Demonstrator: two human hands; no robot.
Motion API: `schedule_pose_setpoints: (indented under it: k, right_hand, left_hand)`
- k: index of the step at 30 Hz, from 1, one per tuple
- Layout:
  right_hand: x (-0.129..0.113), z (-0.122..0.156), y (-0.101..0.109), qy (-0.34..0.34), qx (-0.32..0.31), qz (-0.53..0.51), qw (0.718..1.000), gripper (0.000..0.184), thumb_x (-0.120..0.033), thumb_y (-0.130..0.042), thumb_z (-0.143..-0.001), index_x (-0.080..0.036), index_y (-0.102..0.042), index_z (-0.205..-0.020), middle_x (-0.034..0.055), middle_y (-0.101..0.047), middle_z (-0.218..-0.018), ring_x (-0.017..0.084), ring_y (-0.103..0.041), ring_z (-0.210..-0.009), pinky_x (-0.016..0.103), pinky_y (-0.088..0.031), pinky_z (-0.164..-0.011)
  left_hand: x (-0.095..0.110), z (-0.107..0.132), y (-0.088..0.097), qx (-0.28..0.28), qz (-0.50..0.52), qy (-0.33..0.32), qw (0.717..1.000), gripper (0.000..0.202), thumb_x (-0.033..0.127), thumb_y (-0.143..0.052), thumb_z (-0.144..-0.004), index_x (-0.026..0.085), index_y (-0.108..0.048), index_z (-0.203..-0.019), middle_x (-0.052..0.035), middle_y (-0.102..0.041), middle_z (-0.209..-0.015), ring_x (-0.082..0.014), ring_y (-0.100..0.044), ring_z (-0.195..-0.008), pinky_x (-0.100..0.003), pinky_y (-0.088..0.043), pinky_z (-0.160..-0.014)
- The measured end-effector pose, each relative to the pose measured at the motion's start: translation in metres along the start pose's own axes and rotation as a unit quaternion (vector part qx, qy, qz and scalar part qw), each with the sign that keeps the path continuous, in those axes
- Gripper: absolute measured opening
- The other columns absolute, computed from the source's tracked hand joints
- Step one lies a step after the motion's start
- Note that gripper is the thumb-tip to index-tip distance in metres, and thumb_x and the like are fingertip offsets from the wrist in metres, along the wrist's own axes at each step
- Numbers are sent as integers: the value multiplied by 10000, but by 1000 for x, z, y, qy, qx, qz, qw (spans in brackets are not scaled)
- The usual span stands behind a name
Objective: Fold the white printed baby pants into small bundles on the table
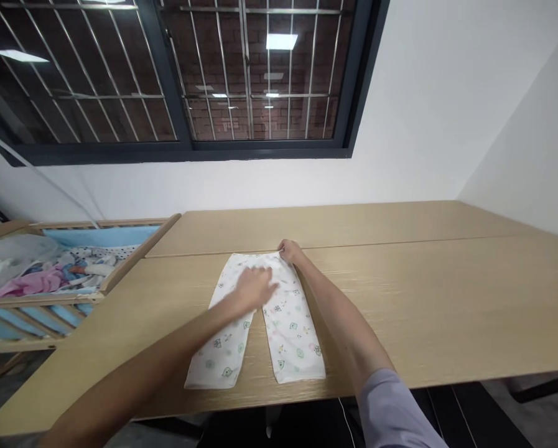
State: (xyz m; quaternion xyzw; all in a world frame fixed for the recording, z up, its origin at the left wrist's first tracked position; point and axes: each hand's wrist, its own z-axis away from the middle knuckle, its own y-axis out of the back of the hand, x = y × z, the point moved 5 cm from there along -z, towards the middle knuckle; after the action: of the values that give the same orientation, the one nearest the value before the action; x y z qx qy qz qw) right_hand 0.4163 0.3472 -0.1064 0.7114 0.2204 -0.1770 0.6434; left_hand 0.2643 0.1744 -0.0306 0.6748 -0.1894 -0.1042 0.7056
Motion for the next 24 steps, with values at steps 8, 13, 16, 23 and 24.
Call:
schedule_pose_setpoints:
  k: [8,13,16,23,24]
  right_hand:
    - [7,-9,3,-16,-39,47,998,178,-137,-679,-771,-132,-765,-927,122,-767,-974,235,-693,-964,233,-465,-763]
    - [2,-5,5,-37,-38,43,998,157,-138,-692,-738,-135,-750,-884,134,-761,-955,255,-691,-956,245,-465,-728]
    - [-4,-4,10,-47,-28,31,998,171,-141,-717,-702,-132,-731,-872,131,-752,-950,258,-682,-947,244,-459,-697]
    - [-47,-8,14,-30,4,-27,999,152,-188,-701,-729,-156,-689,-877,67,-728,-883,177,-659,-843,209,-444,-640]
    - [-56,-10,13,-26,12,-34,999,182,-190,-692,-738,-158,-681,-916,64,-725,-904,169,-654,-837,207,-444,-642]
  left_hand:
    - [109,94,-58,-172,21,-166,971,676,623,-328,-957,102,-758,-991,-216,-753,-955,-370,-719,-934,-516,-531,-826]
    - [110,92,-66,-162,43,-156,973,454,414,-430,-924,110,-764,-980,-199,-756,-948,-347,-722,-901,-475,-539,-799]
    - [101,96,-57,-133,82,-134,979,354,338,-487,-872,124,-768,-862,-182,-754,-860,-323,-718,-822,-434,-526,-761]
    - [31,137,-27,22,323,23,946,393,327,-417,-917,195,-641,-623,-50,-662,-607,-172,-586,-566,-292,-365,-561]
    - [19,145,-27,26,353,44,934,411,351,-403,-922,198,-628,-614,-38,-643,-581,-168,-580,-562,-286,-364,-564]
